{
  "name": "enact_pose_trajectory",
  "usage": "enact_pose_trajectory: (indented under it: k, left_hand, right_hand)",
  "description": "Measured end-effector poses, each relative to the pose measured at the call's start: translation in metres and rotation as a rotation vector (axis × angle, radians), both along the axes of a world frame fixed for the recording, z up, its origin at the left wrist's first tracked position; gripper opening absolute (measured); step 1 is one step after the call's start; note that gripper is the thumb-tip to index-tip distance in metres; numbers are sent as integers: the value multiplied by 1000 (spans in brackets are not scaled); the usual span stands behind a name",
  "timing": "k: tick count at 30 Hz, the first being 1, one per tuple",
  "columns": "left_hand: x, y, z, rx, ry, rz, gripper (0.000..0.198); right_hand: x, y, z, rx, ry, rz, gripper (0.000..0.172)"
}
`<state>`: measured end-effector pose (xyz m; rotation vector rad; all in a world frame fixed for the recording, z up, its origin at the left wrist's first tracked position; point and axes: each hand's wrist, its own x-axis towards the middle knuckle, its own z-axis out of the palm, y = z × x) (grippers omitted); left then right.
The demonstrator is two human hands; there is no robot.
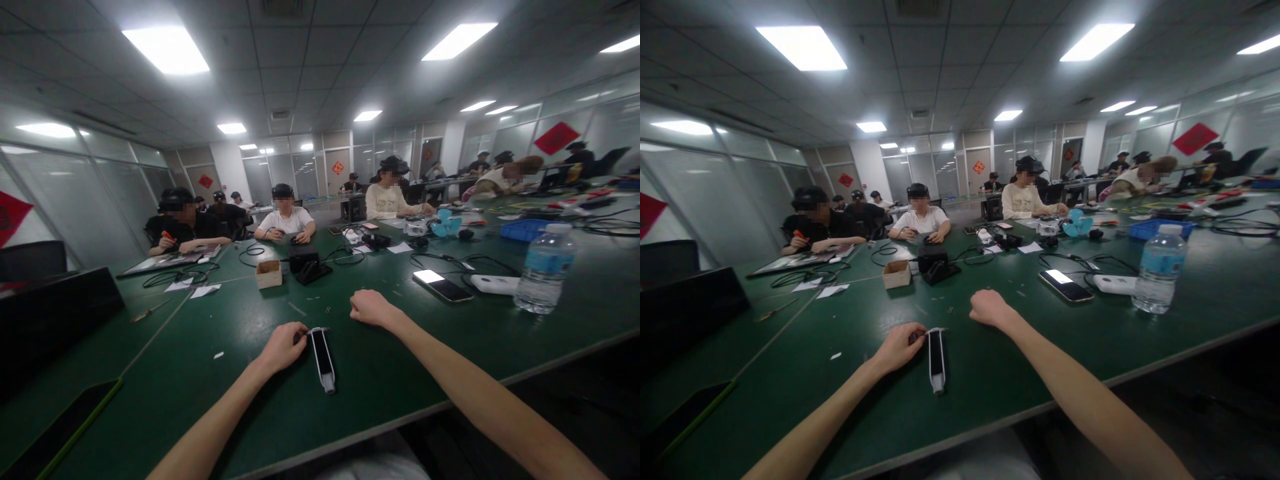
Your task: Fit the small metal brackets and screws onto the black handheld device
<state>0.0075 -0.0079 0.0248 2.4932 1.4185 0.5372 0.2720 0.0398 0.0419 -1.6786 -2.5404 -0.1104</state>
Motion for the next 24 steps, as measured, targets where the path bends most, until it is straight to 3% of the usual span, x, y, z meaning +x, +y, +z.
enact_pose_trajectory:
  k: [4, 13, 24]
  left_hand:
    - [0, 0, -1, 57, 41, 29, 26]
    - [8, -11, 5, 173, 74, -15, 27]
    - [9, -8, -2, 279, 63, -119, 15]
  right_hand:
    - [-8, -3, 0, 34, 174, 122, 13]
    - [-49, -24, -19, 48, 570, 477, 8]
    - [-60, -33, -23, 35, 675, 520, 8]
